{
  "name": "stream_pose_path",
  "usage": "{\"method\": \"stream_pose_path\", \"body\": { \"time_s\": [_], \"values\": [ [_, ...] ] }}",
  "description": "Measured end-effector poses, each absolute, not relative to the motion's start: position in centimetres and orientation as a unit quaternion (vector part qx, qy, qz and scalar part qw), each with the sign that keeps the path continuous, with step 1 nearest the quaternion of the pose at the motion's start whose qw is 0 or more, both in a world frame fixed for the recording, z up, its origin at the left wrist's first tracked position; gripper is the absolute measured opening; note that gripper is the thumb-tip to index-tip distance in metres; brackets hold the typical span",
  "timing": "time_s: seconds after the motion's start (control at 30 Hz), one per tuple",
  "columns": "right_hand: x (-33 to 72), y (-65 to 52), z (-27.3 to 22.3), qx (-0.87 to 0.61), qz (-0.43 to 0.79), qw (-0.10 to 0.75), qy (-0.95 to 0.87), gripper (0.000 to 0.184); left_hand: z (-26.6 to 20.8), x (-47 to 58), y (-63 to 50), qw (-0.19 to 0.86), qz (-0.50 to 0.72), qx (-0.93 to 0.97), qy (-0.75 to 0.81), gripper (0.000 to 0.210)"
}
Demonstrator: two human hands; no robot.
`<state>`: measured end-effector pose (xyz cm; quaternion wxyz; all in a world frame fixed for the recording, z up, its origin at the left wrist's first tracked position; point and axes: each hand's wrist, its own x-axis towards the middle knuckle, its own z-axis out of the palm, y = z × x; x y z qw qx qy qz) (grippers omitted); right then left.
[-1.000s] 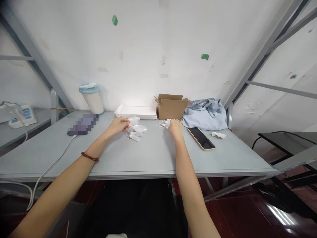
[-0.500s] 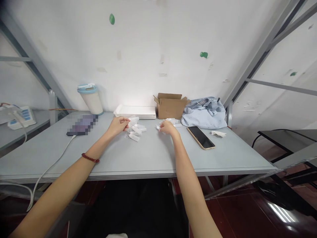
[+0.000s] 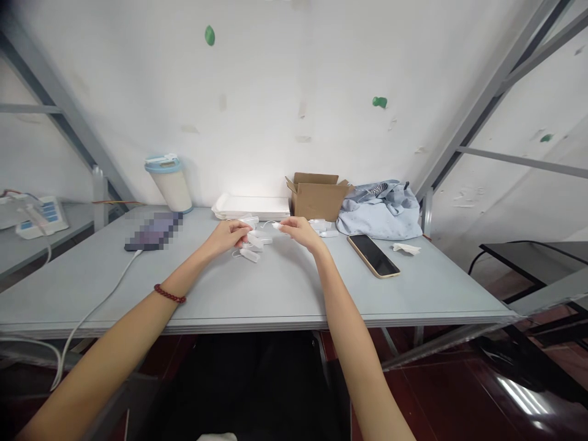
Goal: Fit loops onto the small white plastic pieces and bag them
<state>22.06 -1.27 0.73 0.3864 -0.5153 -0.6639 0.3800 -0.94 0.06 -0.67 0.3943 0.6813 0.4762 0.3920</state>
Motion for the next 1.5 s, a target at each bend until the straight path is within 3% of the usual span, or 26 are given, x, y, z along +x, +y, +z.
{"method": "stream_pose_path", "body": {
  "time_s": [0.67, 1.5],
  "values": [
    [20.5, -1.7, 0.5, -0.457, 0.426, 0.364, -0.691, 0.028, -0.7, -0.6, -0.1, 0.491, 0.385, 0.646, 0.439, 0.027],
    [19.9, -1.9, 0.7, -0.440, 0.458, 0.372, -0.677, 0.019, -0.5, -0.7, -0.3, 0.517, 0.375, 0.630, 0.442, 0.035]
  ]
}}
